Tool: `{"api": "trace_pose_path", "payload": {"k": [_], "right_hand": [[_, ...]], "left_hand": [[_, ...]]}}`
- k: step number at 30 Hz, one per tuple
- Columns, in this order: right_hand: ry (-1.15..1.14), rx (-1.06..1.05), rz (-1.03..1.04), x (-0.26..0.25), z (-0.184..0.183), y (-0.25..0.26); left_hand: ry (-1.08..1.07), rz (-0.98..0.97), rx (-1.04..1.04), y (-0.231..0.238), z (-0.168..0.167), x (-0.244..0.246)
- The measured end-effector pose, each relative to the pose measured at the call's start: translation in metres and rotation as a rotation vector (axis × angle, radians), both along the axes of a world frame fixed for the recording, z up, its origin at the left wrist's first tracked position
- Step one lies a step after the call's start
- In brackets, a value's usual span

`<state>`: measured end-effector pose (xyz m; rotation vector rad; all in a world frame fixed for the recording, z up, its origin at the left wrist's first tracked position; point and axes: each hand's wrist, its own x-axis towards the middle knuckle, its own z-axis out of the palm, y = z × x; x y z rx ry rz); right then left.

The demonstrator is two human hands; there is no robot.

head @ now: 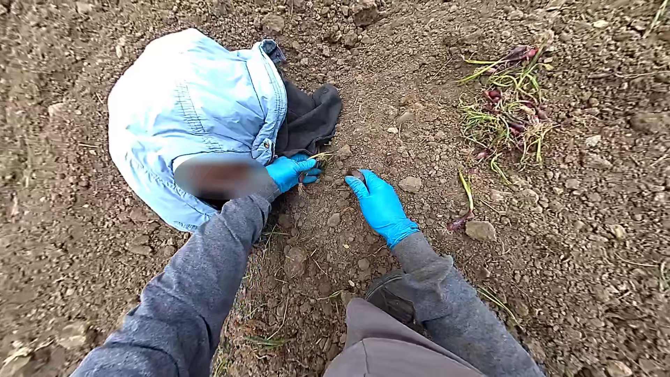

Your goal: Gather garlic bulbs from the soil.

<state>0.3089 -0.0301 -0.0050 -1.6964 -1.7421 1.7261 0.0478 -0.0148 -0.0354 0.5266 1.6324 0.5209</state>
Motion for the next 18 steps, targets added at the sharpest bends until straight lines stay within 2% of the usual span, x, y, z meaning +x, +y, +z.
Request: {"api": "trace_pose_path", "payload": {"k": [3, 5, 11, 14, 18], "right_hand": [[-0.005, -0.022, 0.004, 0.001, 0.001, 0.001], [-0.004, -0.013, 0.007, 0.001, 0.001, 0.001], [0.003, -0.026, 0.013, 0.002, 0.002, 0.002], [-0.008, -0.014, 0.013, 0.003, 0.001, 0.001], [-0.019, -0.003, 0.016, 0.001, 0.001, 0.001]], "left_hand": [[0.306, -0.235, 0.022, -0.005, 0.008, 0.004], [0.387, -0.307, 0.022, -0.009, 0.006, 0.005], [0.384, -0.445, -0.08, -0.005, -0.006, 0.016], [0.299, -0.522, -0.147, 0.003, -0.005, 0.024], [0.222, -0.515, -0.158, 0.005, -0.005, 0.028]]}}
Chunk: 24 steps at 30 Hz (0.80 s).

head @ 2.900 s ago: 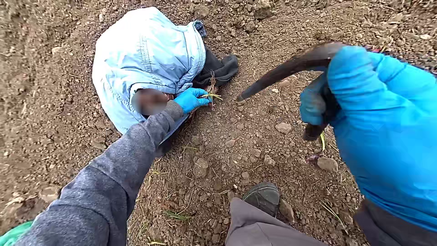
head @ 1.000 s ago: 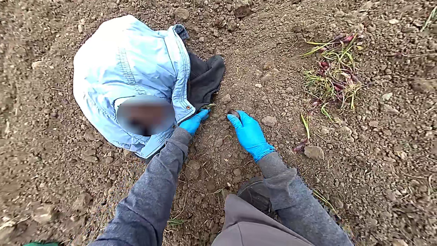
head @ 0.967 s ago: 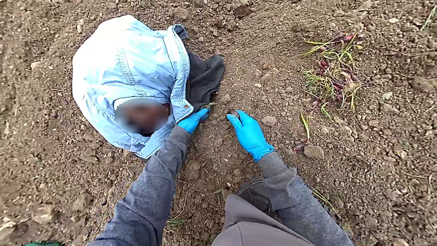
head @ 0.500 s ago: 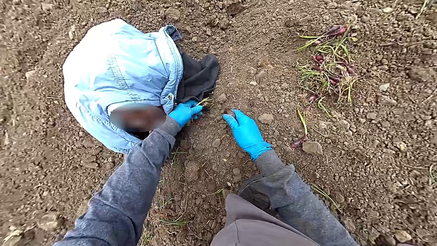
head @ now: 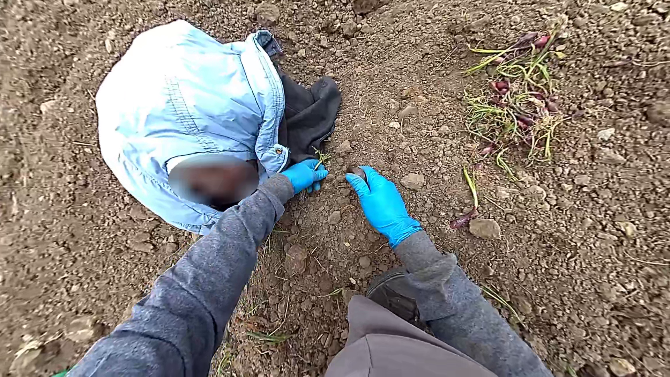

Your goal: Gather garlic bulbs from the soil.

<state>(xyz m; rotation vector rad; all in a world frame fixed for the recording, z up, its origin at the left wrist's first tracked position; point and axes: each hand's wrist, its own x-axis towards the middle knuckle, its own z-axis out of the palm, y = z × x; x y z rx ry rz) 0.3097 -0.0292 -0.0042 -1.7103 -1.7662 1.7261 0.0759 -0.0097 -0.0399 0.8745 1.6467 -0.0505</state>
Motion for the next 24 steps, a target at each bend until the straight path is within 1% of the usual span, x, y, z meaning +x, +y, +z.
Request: {"api": "trace_pose_path", "payload": {"k": [2, 4, 6, 8, 10, 12, 13, 15, 16, 17, 18, 20, 21, 22, 23, 24], "right_hand": [[0.007, -0.014, 0.004, 0.001, 0.0, 0.001], [0.01, -0.03, 0.009, 0.002, 0.001, 0.002], [0.003, -0.021, 0.014, 0.002, 0.0, 0.003], [0.01, 0.004, 0.012, 0.001, -0.003, 0.002], [0.028, 0.016, -0.006, 0.001, -0.005, -0.002], [0.069, 0.006, -0.056, 0.003, 0.002, -0.012], [0.1, 0.014, -0.094, 0.008, 0.011, -0.02], [0.142, 0.03, -0.157, 0.023, 0.036, -0.026], [0.161, 0.056, -0.189, 0.036, 0.056, -0.025], [0.195, 0.088, -0.232, 0.051, 0.081, -0.024], [0.244, 0.132, -0.283, 0.068, 0.11, -0.02], [0.358, 0.223, -0.342, 0.104, 0.158, -0.008], [0.421, 0.255, -0.326, 0.122, 0.17, 0.0], [0.483, 0.261, -0.279, 0.134, 0.173, 0.011], [0.496, 0.268, -0.254, 0.137, 0.167, 0.017], [0.417, 0.286, -0.279, 0.126, 0.156, 0.014]], "left_hand": [[0.041, -0.001, 0.044, -0.006, 0.005, 0.0], [0.174, -0.024, 0.124, -0.017, 0.014, -0.001], [0.34, -0.066, 0.195, -0.029, 0.03, -0.002], [0.451, -0.059, 0.259, -0.041, 0.048, -0.001], [0.453, -0.013, 0.322, -0.049, 0.06, 0.006], [0.407, 0.006, 0.376, -0.048, 0.062, 0.023], [0.411, -0.029, 0.403, -0.045, 0.061, 0.035], [0.496, -0.234, 0.444, -0.035, 0.049, 0.065], [0.544, -0.348, 0.439, -0.034, 0.037, 0.077], [0.558, -0.416, 0.437, -0.038, 0.026, 0.084], [0.541, -0.424, 0.462, -0.043, 0.017, 0.085], [0.452, -0.317, 0.566, -0.049, 0.02, 0.074], [0.417, -0.254, 0.606, -0.055, 0.028, 0.067], [0.39, -0.192, 0.62, -0.06, 0.037, 0.059], [0.36, -0.134, 0.6, -0.063, 0.045, 0.052], [0.331, -0.088, 0.555, -0.067, 0.052, 0.045]]}}
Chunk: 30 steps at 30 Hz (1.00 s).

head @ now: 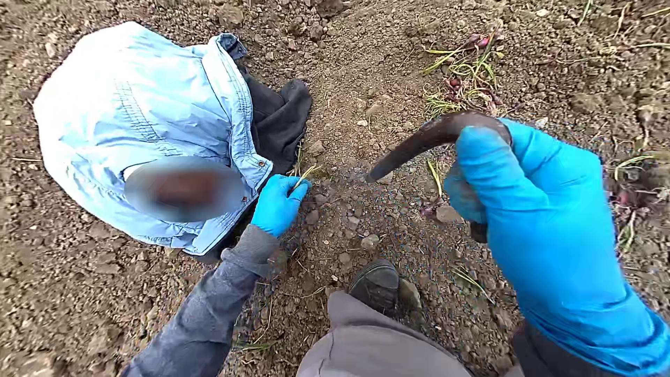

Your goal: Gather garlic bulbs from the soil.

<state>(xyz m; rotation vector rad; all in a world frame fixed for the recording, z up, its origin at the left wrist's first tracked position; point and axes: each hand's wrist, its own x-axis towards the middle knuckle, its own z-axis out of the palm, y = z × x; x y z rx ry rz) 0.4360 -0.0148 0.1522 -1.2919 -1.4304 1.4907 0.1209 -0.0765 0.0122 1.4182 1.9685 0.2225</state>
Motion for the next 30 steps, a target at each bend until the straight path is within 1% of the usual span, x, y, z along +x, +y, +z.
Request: {"api": "trace_pose_path", "payload": {"k": [1, 2, 3, 4, 5, 7, 9, 10, 11, 12, 13, 14, 15, 16, 17, 18, 19, 20, 21, 22, 23, 24, 25, 26, 27, 28, 29, 30], "right_hand": [[-0.122, -0.032, -0.029, -0.015, -0.021, -0.009], [-0.248, -0.105, -0.022, -0.029, -0.052, -0.021], [-0.347, -0.19, 0.028, -0.039, -0.084, -0.037], [-0.41, -0.252, 0.071, -0.047, -0.111, -0.05], [-0.446, -0.28, 0.091, -0.051, -0.126, -0.058], [-0.452, -0.313, 0.103, -0.051, -0.131, -0.069], [-0.446, -0.31, 0.059, -0.046, -0.131, -0.081], [-0.431, -0.31, 0.029, -0.044, -0.132, -0.084], [-0.41, -0.316, 0.004, -0.042, -0.133, -0.087], [-0.381, -0.332, -0.015, -0.043, -0.132, -0.089], [-0.352, -0.353, -0.019, -0.043, -0.128, -0.09], [-0.33, -0.357, -0.016, -0.042, -0.12, -0.089], [-0.325, -0.339, -0.012, -0.039, -0.105, -0.086], [-0.328, -0.29, -0.021, -0.034, -0.085, -0.082], [-0.313, -0.219, -0.045, -0.027, -0.06, -0.077], [-0.262, -0.142, -0.077, -0.019, -0.035, -0.069], [-0.187, -0.073, -0.112, -0.012, -0.012, -0.059], [-0.101, -0.039, -0.143, -0.008, 0.006, -0.051], [-0.017, -0.036, -0.164, -0.008, 0.016, -0.042], [0.032, -0.019, -0.162, -0.012, 0.014, -0.034], [0.054, 0.013, -0.148, -0.02, -0.001, -0.028], [0.033, 0.004, -0.127, -0.032, -0.023, -0.025], [-0.04, -0.041, -0.087, -0.046, -0.052, -0.025], [-0.117, -0.103, -0.037, -0.062, -0.081, -0.026], [-0.16, -0.177, 0.01, -0.076, -0.106, -0.029], [-0.17, -0.243, 0.047, -0.085, -0.121, -0.037], [-0.158, -0.272, 0.065, -0.088, -0.123, -0.042], [-0.141, -0.258, 0.066, -0.084, -0.116, -0.043]], "left_hand": [[-0.026, 0.027, -0.044, -0.003, 0.004, -0.006], [-0.051, 0.041, -0.084, -0.005, 0.006, -0.01], [-0.073, 0.044, -0.126, -0.006, 0.009, -0.012], [-0.084, 0.041, -0.175, -0.007, 0.013, -0.013], [-0.098, 0.036, -0.208, -0.005, 0.017, -0.013], [-0.215, 0.078, -0.265, -0.006, 0.021, -0.016], [-0.422, 0.152, -0.304, -0.007, 0.026, -0.013], [-0.515, 0.186, -0.3, -0.002, 0.029, -0.006], [-0.561, 0.217, -0.284, 0.0, 0.032, 0.006], [-0.525, 0.218, -0.246, 0.002, 0.034, 0.023], [-0.401, 0.149, -0.207, 0.002, 0.032, 0.042], [-0.214, 0.012, -0.175, 0.002, 0.025, 0.061], [-0.045, -0.144, -0.143, 0.0, 0.014, 0.081], [0.059, -0.271, -0.102, -0.006, 0.001, 0.099], [0.104, -0.339, -0.068, -0.014, -0.01, 0.11], [0.099, -0.347, -0.021, -0.019, -0.015, 0.112], [0.071, -0.317, 0.021, -0.019, -0.014, 0.106], [0.086, -0.283, 0.062, -0.018, -0.011, 0.093], [0.163, -0.257, 0.112, -0.016, -0.01, 0.077], [0.274, -0.227, 0.11, -0.009, -0.011, 0.06], [0.38, -0.199, 0.03, 0.0, -0.011, 0.045], [0.427, -0.177, -0.073, 0.008, -0.012, 0.035], [0.415, -0.162, -0.145, 0.016, -0.009, 0.029], [0.366, -0.154, -0.149, 0.023, -0.002, 0.028], [0.31, -0.16, -0.108, 0.027, 0.007, 0.034], [0.296, -0.173, -0.069, 0.029, 0.012, 0.041], [0.299, -0.197, -0.024, 0.033, 0.013, 0.049], [0.318, -0.236, -0.01, 0.038, 0.009, 0.057]]}}
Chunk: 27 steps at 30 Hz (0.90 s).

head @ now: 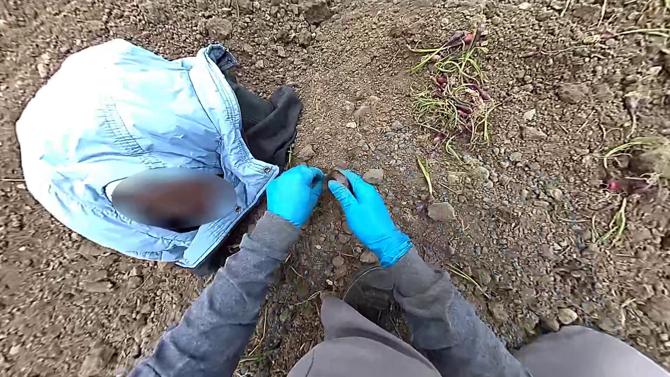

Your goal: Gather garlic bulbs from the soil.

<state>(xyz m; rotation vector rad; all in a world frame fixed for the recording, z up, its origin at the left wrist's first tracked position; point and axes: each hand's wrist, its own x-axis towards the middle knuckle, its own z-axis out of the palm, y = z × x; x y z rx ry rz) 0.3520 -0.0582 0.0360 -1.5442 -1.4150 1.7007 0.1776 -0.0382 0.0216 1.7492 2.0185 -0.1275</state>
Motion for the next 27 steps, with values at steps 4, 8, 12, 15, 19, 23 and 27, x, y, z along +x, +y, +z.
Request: {"api": "trace_pose_path", "payload": {"k": [4, 8, 12, 15, 19, 23, 27], "right_hand": [[0.109, 0.224, -0.095, 0.081, 0.096, -0.009], [0.029, 0.232, -0.287, 0.134, 0.104, -0.049], [-0.186, 0.032, -0.264, 0.12, 0.009, -0.076], [-0.079, 0.082, -0.253, 0.146, 0.062, -0.074], [0.071, 0.246, -0.425, 0.184, 0.142, -0.073], [-0.149, 0.116, -0.397, 0.145, 0.039, -0.087], [-0.12, -0.025, -0.23, 0.144, 0.017, -0.096]], "left_hand": [[0.032, -0.13, -0.117, -0.004, -0.04, 0.01], [-0.061, -0.265, 0.186, 0.006, -0.015, 0.018], [-0.302, -0.944, 0.295, 0.046, -0.01, 0.109], [-0.389, -1.334, 0.17, 0.048, -0.03, 0.139], [-0.38, -1.185, 0.318, 0.023, -0.01, 0.086], [-0.35, -0.89, 0.269, 0.001, 0.001, 0.063], [-0.276, -1.038, 0.248, -0.015, -0.013, 0.106]]}}
